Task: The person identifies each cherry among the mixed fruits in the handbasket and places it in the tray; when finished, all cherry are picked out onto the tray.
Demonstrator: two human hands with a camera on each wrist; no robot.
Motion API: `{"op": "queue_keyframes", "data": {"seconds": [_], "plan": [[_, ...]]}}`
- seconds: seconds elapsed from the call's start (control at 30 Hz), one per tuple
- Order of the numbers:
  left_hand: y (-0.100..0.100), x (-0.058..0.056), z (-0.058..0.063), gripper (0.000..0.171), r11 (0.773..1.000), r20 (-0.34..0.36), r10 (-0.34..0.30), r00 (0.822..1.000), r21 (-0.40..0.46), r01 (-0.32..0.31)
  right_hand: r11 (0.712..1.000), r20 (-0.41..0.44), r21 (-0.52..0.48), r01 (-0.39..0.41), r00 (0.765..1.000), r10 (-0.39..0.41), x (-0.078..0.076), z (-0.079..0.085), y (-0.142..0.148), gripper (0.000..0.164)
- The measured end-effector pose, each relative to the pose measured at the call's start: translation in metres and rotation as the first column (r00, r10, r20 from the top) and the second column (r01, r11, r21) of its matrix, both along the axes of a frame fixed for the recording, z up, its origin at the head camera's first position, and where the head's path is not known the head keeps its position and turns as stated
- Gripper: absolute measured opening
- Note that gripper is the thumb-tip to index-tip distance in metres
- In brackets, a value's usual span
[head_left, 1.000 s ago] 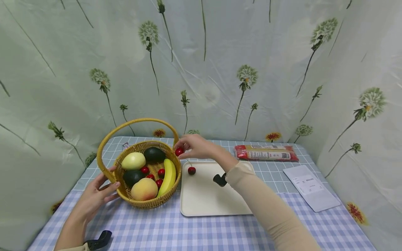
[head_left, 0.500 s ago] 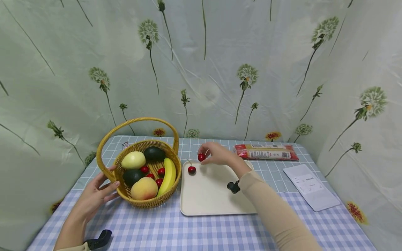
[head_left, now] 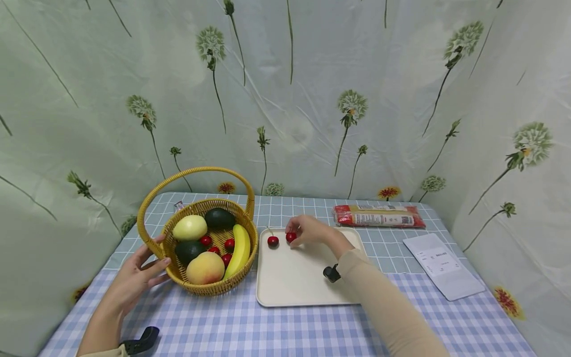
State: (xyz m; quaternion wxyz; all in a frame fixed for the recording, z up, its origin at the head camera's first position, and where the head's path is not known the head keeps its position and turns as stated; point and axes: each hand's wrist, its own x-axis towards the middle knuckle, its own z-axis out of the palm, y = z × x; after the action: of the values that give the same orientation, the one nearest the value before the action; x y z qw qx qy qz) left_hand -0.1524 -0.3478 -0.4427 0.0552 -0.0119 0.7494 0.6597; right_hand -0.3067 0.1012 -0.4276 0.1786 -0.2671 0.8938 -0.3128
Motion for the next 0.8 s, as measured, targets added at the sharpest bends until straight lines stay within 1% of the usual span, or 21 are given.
{"op": "queue_keyframes", "data": {"seconds": [0.23,0.4,0.53,0.67,0.8], "plan": [[0.0002,-0.0007,0.0002,0.076,1.0,-0.013,-0.002,1.0,0.008,0.002,1.0,-0.003,0.018,0.02,1.0,-0.02,0.0014,-0.0023,-0.0027,0.031],[-0.0008,0.0003,-0.0023,0.073,1.0,-0.01,0.005,1.0,0.012,-0.005,1.0,-0.006,0.018,-0.002,1.0,0.002,0.0005,-0.0029,-0.0037,0.032],[-0.0009,-0.0003,-0.0023,0.072,1.0,-0.007,0.008,1.0,0.018,-0.008,1.0,-0.028,0.025,-0.019,0.999,0.02,0.0007,-0.0036,-0.0036,0.034],[-0.0011,-0.001,-0.0017,0.071,1.0,-0.012,0.01,1.0,0.028,-0.01,0.999,-0.042,0.032,-0.022,0.999,0.024,0.0014,-0.0034,-0.0037,0.034],[-0.0005,-0.0008,-0.0015,0.072,1.0,-0.011,0.006,1.0,0.028,-0.006,0.999,-0.028,0.031,-0.012,1.0,0.013,0.0026,-0.0017,-0.0037,0.036]]}}
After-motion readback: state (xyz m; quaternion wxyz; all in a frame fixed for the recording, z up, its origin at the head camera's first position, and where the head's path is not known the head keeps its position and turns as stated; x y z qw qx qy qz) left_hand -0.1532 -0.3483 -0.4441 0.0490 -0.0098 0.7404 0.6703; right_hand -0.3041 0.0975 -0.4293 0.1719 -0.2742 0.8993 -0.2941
